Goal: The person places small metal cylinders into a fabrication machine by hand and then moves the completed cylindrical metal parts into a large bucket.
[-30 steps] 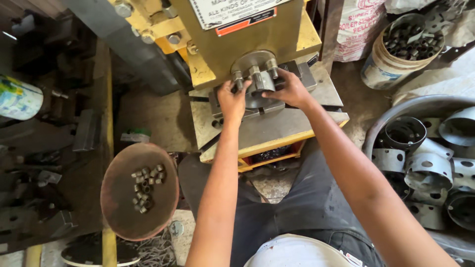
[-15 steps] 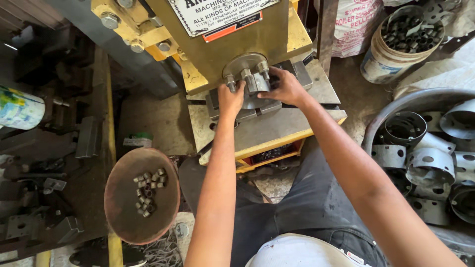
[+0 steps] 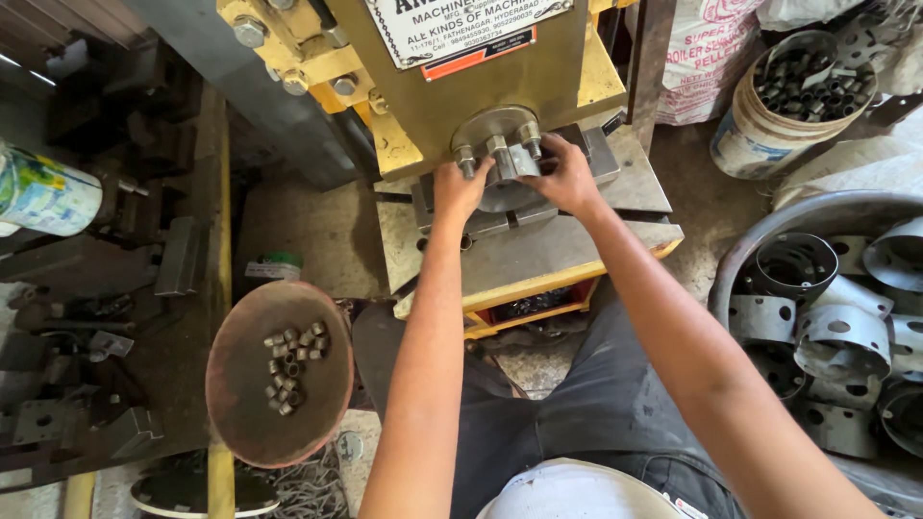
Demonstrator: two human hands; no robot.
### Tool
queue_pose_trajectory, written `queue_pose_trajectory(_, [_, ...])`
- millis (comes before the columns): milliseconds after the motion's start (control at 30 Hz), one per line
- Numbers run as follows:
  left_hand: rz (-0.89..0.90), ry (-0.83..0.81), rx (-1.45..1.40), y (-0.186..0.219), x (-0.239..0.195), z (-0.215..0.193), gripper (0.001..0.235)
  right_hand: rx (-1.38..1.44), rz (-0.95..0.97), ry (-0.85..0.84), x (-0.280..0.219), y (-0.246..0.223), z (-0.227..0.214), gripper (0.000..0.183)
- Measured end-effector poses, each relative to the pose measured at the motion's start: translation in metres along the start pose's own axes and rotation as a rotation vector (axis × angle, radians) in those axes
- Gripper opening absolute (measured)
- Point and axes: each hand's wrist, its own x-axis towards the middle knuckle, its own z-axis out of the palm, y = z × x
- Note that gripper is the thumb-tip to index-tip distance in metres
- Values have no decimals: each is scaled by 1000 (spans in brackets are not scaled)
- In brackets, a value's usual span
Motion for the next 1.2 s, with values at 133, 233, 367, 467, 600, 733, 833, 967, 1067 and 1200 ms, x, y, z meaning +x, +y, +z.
queue_pose_trajectory(133, [-81, -84, -29, 9, 0, -6, 45, -12, 72, 71, -3, 7, 6, 60])
queue_pose_trajectory(233, [132, 48, -62, 13, -1, -8, 43, 40, 90, 104, -4, 7, 10, 59])
queue_pose_trajectory(367, [-61, -109, -21, 12, -1, -9, 42, 13, 33, 97, -3, 5, 8, 54])
queue_pose_trajectory(467, [42, -8, -43, 15, -1, -10, 42, 3, 54, 119, -3, 1, 7, 56])
queue_pose_trajectory(600, [86, -1, -85, 22, -5, -14, 39, -6, 59, 120, -4, 1, 8, 54])
queue_pose_trajectory(733, [170, 36, -153, 30, -9, -18, 37, 1, 56, 133, -4, 5, 9, 59])
queue_pose_trajectory(833, [158, 13, -187, 36, -9, -21, 36, 44, 108, 134, -2, 7, 10, 63])
queue_pose_trajectory(967, [-156, -224, -128, 44, -8, -35, 43, 51, 127, 137, -3, 7, 9, 67])
queue_pose_trajectory(1067, [-95, -189, -241, 44, -18, -54, 63, 59, 121, 125, -4, 9, 9, 65])
queue_pose_trajectory(1200, [-118, -192, -241, 31, -32, -61, 98, 82, 115, 132, -3, 12, 11, 62])
